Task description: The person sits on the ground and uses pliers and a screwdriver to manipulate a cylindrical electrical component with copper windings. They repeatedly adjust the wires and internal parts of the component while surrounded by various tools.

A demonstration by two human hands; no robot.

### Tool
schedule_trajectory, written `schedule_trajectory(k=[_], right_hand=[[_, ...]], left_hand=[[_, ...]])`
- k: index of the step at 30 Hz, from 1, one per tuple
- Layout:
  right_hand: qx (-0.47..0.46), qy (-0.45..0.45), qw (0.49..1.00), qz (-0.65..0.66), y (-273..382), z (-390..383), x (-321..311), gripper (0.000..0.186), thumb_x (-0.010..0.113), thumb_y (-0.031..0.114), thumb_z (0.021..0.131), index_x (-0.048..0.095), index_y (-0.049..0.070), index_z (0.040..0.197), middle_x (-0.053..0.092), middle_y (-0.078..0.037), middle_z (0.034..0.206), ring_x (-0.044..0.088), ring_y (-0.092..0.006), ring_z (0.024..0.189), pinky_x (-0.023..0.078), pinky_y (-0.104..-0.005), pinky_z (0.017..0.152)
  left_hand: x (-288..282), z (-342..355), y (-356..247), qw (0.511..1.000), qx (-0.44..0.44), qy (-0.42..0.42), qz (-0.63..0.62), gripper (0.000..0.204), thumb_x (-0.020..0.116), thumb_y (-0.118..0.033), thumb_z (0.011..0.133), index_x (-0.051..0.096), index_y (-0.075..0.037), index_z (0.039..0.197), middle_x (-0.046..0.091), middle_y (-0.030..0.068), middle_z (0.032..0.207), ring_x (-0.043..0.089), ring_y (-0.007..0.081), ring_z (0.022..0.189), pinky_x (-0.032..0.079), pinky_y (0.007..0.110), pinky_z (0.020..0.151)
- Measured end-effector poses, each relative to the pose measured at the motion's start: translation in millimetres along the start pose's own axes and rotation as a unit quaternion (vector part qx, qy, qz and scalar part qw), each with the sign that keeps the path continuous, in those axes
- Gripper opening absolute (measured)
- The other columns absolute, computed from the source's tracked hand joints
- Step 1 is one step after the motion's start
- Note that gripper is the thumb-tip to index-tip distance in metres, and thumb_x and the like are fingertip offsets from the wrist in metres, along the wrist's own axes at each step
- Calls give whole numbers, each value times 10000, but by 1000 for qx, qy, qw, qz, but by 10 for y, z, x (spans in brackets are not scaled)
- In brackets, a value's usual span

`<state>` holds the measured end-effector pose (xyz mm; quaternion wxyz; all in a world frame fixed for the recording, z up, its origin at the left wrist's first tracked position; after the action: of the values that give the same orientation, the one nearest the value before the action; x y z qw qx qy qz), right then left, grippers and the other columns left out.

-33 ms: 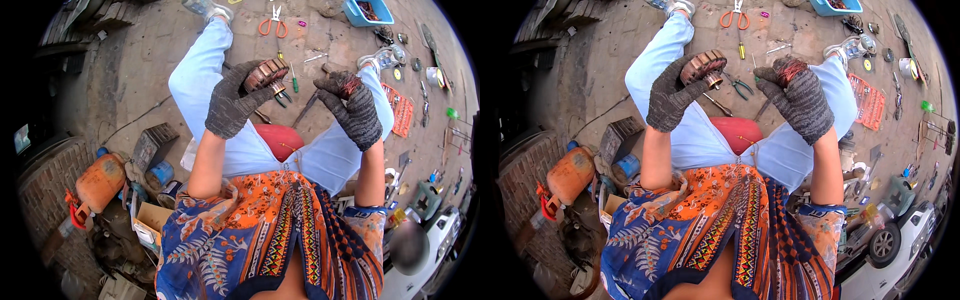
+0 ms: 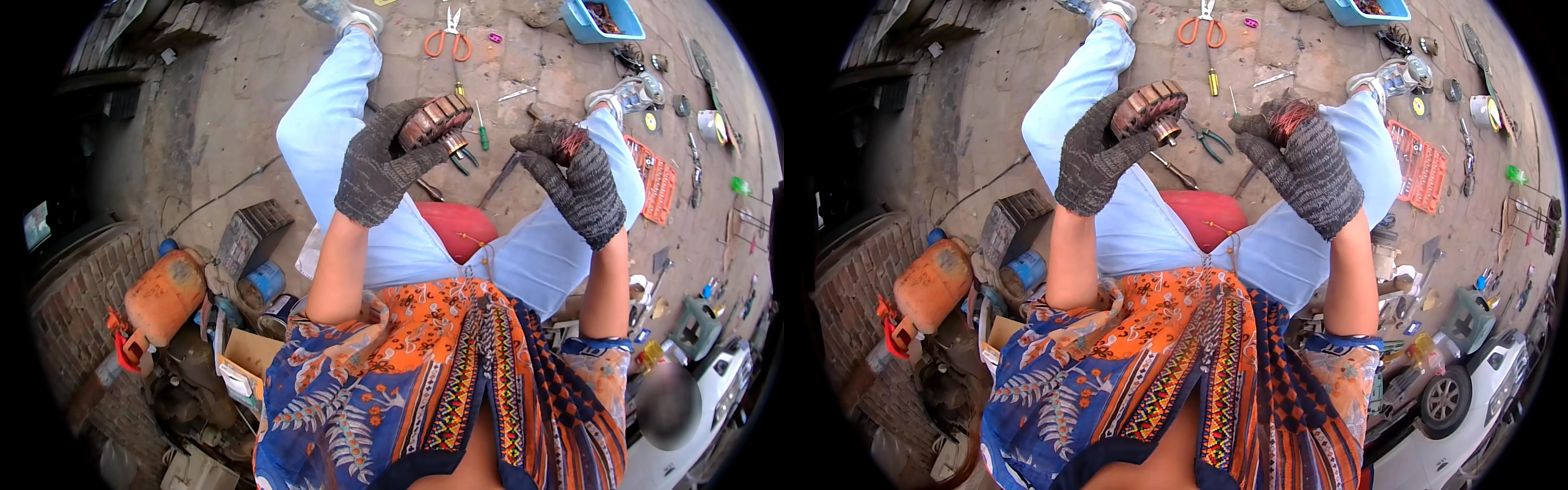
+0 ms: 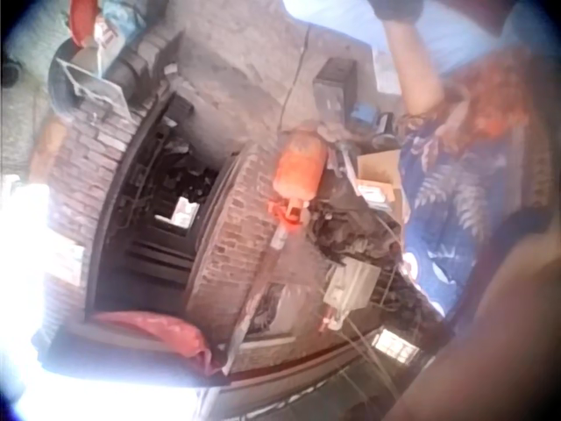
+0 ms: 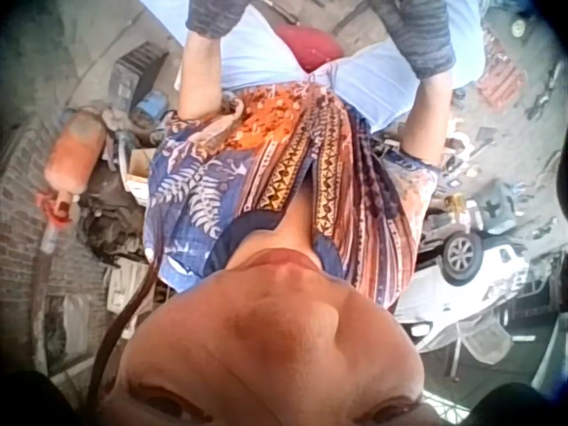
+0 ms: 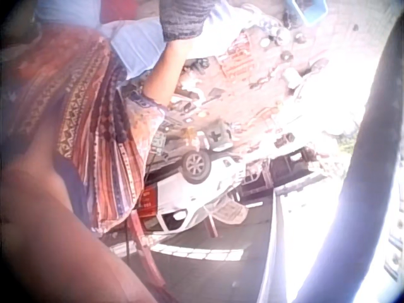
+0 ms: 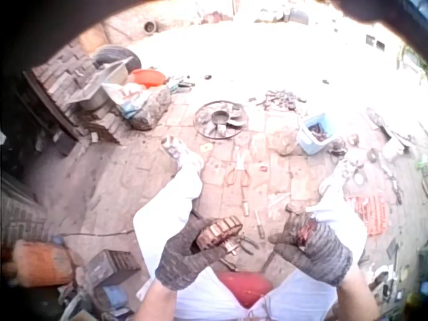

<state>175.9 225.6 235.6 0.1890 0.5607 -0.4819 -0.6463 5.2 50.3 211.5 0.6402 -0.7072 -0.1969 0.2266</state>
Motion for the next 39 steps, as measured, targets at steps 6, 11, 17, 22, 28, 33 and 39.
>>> schedule_trajectory(k=[6,11,17,22,28,33,39], right_hand=[[-25,52,986,155,153,-161,47,198,610,118,836,669,54,1013,663,-87,960,625,-207,820,475,-309,732],[-100,116,988,-7,513,-159,246,148,625,142,821,687,60,928,648,-63,803,618,-206,736,469,-317,655],[-140,39,989,9,529,-266,341,174,648,213,776,698,99,898,624,-57,776,600,-248,694,461,-351,623],[-133,24,991,7,463,-295,394,176,654,231,765,686,103,881,623,-63,771,600,-264,696,460,-363,622],[-119,24,993,-1,534,-322,361,164,650,227,772,684,91,859,623,-73,768,599,-267,683,456,-358,611],[-90,-19,985,143,449,-316,345,179,616,218,839,671,48,842,631,-46,752,591,-185,634,447,-307,579],[102,-181,729,653,-27,-380,261,236,566,260,898,573,37,822,358,53,555,302,-63,473,269,-226,450]], left_hand=[[51,-16,-37,1000,-2,5,29,466,741,-71,729,546,0,1146,628,87,1001,614,151,901,508,288,792],[224,-24,79,1000,-18,6,0,469,761,-133,705,574,-1,1113,611,90,955,611,155,854,511,298,740],[305,-85,39,999,7,3,41,454,761,-184,702,594,-7,1085,600,113,880,612,204,779,497,316,654],[363,-67,25,994,53,7,93,454,754,-207,698,597,-13,1077,593,131,883,594,246,765,473,344,649],[428,-97,-39,976,91,-12,197,441,748,-207,699,599,-21,1070,589,141,877,586,285,788,464,368,703],[409,-73,113,992,38,20,123,445,759,-201,688,600,-15,1060,593,131,909,595,277,803,470,364,704],[314,-214,-135,996,-31,54,65,520,756,-79,710,529,34,1164,571,126,1113,575,169,1000,495,298,830]])
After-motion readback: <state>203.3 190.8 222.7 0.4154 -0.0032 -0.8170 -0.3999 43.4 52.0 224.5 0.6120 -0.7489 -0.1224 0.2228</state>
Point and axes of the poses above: each hand's wrist, its own z-axis towards the middle knuckle, its own x-axis out of the palm, y = z × x, the point moved 1 cm from there along z, towards the middle knuckle
